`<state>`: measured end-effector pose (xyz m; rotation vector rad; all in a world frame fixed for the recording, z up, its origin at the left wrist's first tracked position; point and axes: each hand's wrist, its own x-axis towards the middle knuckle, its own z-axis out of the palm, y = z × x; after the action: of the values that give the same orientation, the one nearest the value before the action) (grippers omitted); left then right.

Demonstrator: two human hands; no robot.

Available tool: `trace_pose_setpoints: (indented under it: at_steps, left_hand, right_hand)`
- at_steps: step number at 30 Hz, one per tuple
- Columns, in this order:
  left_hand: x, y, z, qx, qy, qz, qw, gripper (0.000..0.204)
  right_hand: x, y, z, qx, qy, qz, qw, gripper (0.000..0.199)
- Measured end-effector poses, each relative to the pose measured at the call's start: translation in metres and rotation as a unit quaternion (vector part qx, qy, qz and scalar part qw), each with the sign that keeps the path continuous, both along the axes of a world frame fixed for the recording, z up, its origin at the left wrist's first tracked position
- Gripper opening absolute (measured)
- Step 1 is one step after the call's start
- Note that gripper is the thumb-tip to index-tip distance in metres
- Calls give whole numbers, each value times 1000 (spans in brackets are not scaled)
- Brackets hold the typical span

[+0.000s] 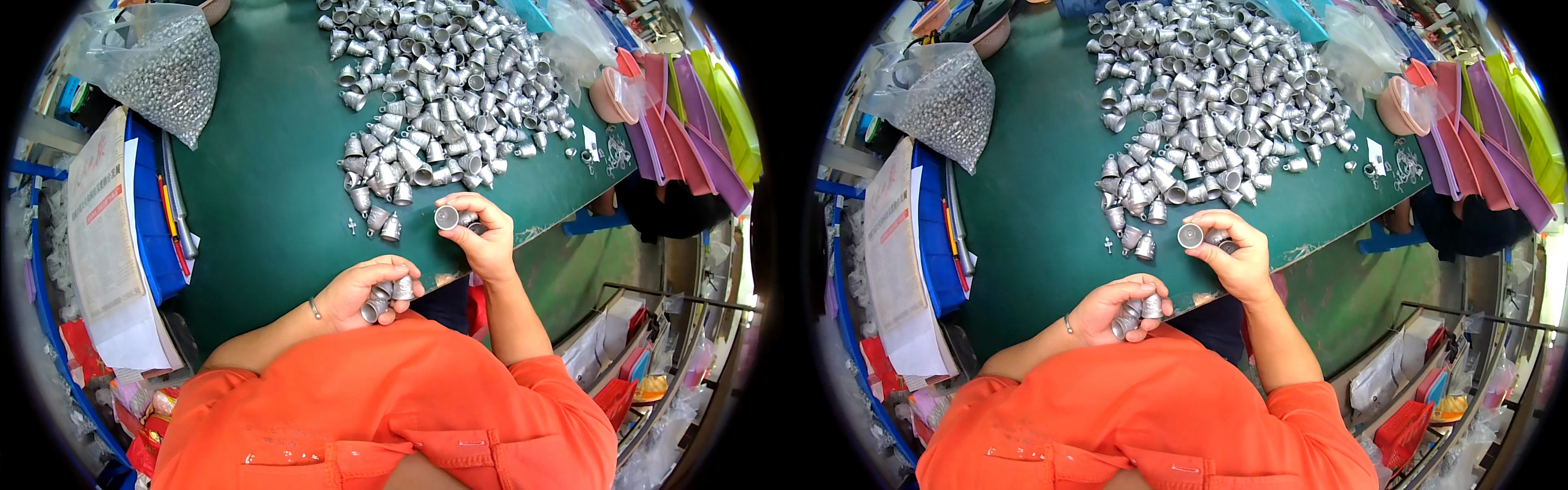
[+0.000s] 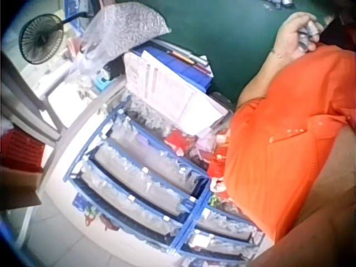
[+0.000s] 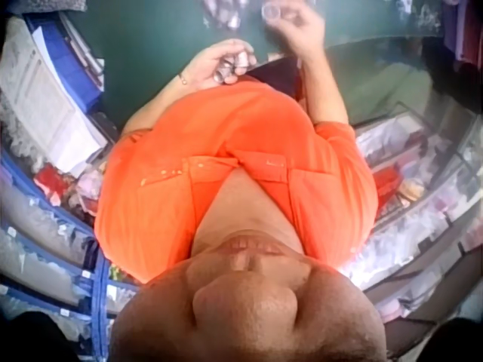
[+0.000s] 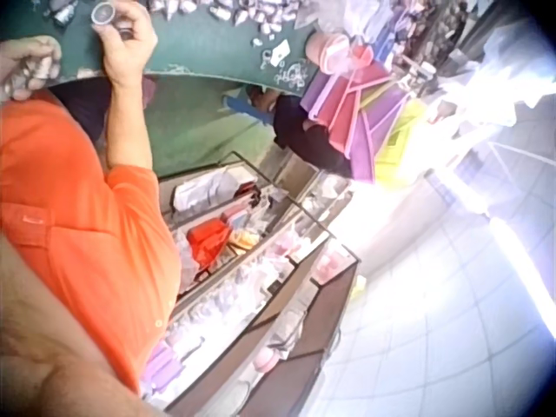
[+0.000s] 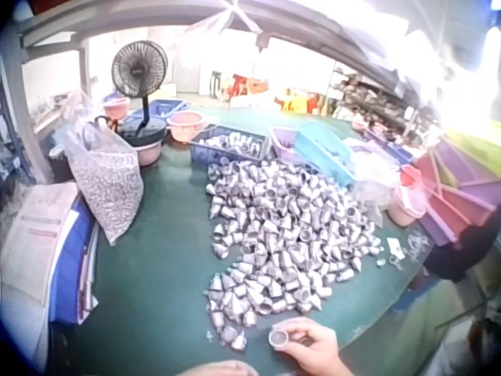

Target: The person sits at a green workbench and assembles small silver bells by hand. They pick up bell bodies and small metal rings from a large pile, insert the rings into the bells, and place the finished items into a blue plastic bin. The person handles the components one by one, occasionally transferring them between hands.

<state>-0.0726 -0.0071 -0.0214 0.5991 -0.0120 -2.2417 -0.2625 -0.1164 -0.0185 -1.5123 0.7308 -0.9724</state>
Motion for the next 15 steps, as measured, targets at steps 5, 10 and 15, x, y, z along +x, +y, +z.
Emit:
trace_pose_setpoints:
  at_steps: [5,10,15]
  left_hand:
    - [-1,0,-3,5,4,-1,1000,19]
    - [-1,1,-5,4,11,-3,1000,21]
    - [-2,0,-3,33,26,-26,999,36]
  right_hand:
    - [-2,4,7,385,-335,123,851,39]
    - [-2,5,6,470,-381,122,786,41]
    - [13,23,20,325,-276,57,902,35]
